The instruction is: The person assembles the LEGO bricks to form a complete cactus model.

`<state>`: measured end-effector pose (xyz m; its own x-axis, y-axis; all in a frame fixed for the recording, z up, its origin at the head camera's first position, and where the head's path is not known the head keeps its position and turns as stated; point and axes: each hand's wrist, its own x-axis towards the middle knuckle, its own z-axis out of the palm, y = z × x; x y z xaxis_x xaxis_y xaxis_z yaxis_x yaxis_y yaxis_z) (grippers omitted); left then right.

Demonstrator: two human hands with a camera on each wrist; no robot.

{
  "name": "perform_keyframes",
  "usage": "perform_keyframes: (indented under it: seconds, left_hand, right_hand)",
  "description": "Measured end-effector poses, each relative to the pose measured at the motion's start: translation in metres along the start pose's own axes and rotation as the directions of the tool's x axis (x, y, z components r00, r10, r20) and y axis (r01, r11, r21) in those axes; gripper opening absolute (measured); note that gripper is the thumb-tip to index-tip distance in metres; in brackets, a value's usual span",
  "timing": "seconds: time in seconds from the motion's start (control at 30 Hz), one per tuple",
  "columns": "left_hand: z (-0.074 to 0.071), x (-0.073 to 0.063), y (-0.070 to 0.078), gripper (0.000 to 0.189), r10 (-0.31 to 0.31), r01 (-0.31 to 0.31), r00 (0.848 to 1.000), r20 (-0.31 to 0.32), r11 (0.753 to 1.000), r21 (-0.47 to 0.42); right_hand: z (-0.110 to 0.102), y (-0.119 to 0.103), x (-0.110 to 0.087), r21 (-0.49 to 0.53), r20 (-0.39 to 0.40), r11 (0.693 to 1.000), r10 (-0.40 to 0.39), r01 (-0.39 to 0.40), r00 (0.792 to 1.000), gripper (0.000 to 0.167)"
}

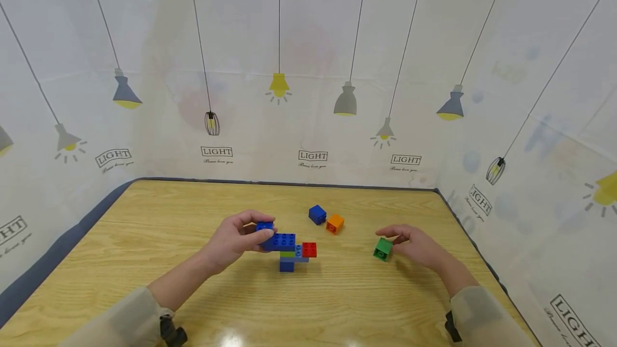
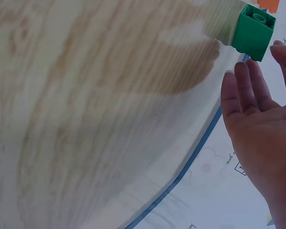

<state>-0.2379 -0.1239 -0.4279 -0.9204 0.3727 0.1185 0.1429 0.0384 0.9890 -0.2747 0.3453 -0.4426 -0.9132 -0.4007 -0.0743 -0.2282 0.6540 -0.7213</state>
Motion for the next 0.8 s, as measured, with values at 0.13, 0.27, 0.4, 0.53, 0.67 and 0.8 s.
perform_keyframes:
  seconds: [0.13, 0.27, 0.4, 0.53, 0.67, 0.8]
  left_hand:
    - [0.0, 0.0, 0.0, 0.036, -0.007, 0.007, 1.0, -0.004, 1.0, -0.005]
    - [0.001, 0.0, 0.001, 0.036, -0.016, 0.016, 1.0, -0.003, 1.0, -0.013]
    - [0.001, -0.001, 0.001, 0.036, -0.014, 0.014, 1.0, 0.0, 1.0, -0.016]
    - [0.0, -0.001, 0.001, 0.036, -0.006, 0.006, 1.0, 0.003, 1.0, -0.017]
    - [0.0, 0.0, 0.0, 0.037, 0.004, -0.003, 1.0, 0.01, 1.0, -0.013]
    - [0.0, 0.0, -0.001, 0.036, 0.004, -0.004, 1.0, 0.009, 1.0, -0.014]
  right_hand:
    - [0.0, 0.005, -0.001, -0.025, 0.029, 0.999, 0.021, -0.02, 0.999, 0.047]
    - [0.001, 0.008, -0.001, -0.019, 0.032, 1.0, 0.02, -0.019, 0.999, 0.046]
    - [0.003, 0.009, 0.001, -0.009, 0.025, 1.0, 0.012, -0.011, 1.0, 0.044]
    - [0.005, 0.01, 0.002, -0.012, 0.023, 1.0, 0.018, -0.018, 1.0, 0.039]
    - [0.008, 0.007, 0.003, -0.016, -0.003, 1.0, -0.001, 0.0, 1.0, 0.037]
    - [0.012, -0.001, 0.006, -0.007, -0.04, 0.999, -0.036, 0.036, 0.999, 0.038]
